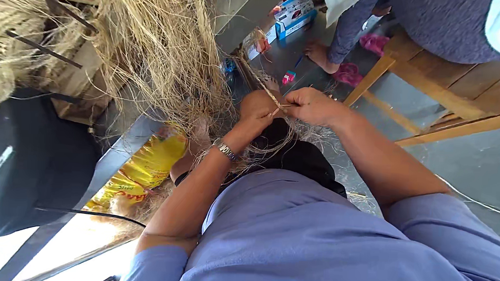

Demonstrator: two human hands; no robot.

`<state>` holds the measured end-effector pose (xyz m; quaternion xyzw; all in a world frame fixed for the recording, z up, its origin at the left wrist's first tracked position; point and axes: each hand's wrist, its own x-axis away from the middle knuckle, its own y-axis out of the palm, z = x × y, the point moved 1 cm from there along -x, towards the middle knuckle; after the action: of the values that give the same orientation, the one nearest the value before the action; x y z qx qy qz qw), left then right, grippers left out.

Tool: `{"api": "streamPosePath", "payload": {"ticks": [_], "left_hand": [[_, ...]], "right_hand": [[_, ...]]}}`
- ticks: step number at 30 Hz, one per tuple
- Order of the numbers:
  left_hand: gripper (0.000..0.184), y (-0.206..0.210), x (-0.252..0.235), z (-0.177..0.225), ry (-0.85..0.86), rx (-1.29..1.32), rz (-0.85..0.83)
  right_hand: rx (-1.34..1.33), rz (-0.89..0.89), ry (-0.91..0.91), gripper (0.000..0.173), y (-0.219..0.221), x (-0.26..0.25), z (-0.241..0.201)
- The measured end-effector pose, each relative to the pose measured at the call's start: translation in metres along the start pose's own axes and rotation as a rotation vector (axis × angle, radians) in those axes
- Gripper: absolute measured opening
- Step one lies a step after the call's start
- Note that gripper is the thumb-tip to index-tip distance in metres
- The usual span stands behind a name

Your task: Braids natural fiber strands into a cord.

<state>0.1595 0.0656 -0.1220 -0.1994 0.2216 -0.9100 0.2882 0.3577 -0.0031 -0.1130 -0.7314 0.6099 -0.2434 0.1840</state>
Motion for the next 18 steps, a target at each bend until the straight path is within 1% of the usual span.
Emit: {"api": "streamPosePath", "payload": {"ticks": [2, 4, 6, 7, 8, 10, 11, 12, 13, 15, 16, 17, 18], "left_hand": [[0.026, -0.014, 0.024, 0.001, -0.102, -0.063, -0.037], [0.025, -0.029, 0.046, -0.010, -0.153, -0.080, -0.022], [0.022, -0.043, 0.067, -0.019, -0.184, 0.016, 0.023], [0.021, -0.050, 0.077, -0.022, -0.214, 0.138, 0.053], [0.024, -0.055, 0.083, -0.026, -0.230, 0.320, 0.105], [0.035, -0.065, 0.091, -0.039, -0.186, 0.705, 0.221], [0.036, -0.069, 0.094, -0.046, -0.170, 0.791, 0.295], [0.036, -0.071, 0.096, -0.051, -0.189, 0.781, 0.384], [0.034, -0.070, 0.099, -0.053, -0.235, 0.683, 0.457], [0.037, -0.063, 0.097, -0.046, -0.323, 0.291, 0.504], [0.037, -0.058, 0.092, -0.039, -0.298, 0.107, 0.511], [0.037, -0.054, 0.086, -0.030, -0.218, -0.025, 0.500], [0.038, -0.050, 0.080, -0.017, -0.130, -0.092, 0.487]], "right_hand": [[-0.017, -0.019, -0.004, 0.016, -0.005, 0.002, 0.000], [-0.035, -0.027, -0.035, 0.016, -0.005, 0.003, 0.001], [-0.031, -0.048, -0.076, 0.017, 0.001, 0.000, -0.002], [-0.017, -0.050, -0.095, 0.018, 0.006, -0.002, -0.003], [0.009, -0.047, -0.105, 0.019, 0.010, -0.004, -0.005], [0.060, -0.053, -0.091, 0.020, 0.012, -0.006, -0.008], [0.061, -0.061, -0.081, 0.020, 0.012, -0.006, -0.008], [0.053, -0.069, -0.070, 0.020, 0.011, -0.006, -0.008], [0.037, -0.068, -0.064, 0.020, 0.012, -0.005, -0.005], [0.025, -0.061, -0.053, 0.019, 0.010, -0.003, -0.002], [0.020, -0.058, -0.052, 0.019, 0.009, -0.002, -0.001], [0.010, -0.052, -0.061, 0.019, 0.008, -0.001, -0.001], [-0.001, -0.053, -0.073, 0.019, 0.007, -0.001, -0.002]]}}
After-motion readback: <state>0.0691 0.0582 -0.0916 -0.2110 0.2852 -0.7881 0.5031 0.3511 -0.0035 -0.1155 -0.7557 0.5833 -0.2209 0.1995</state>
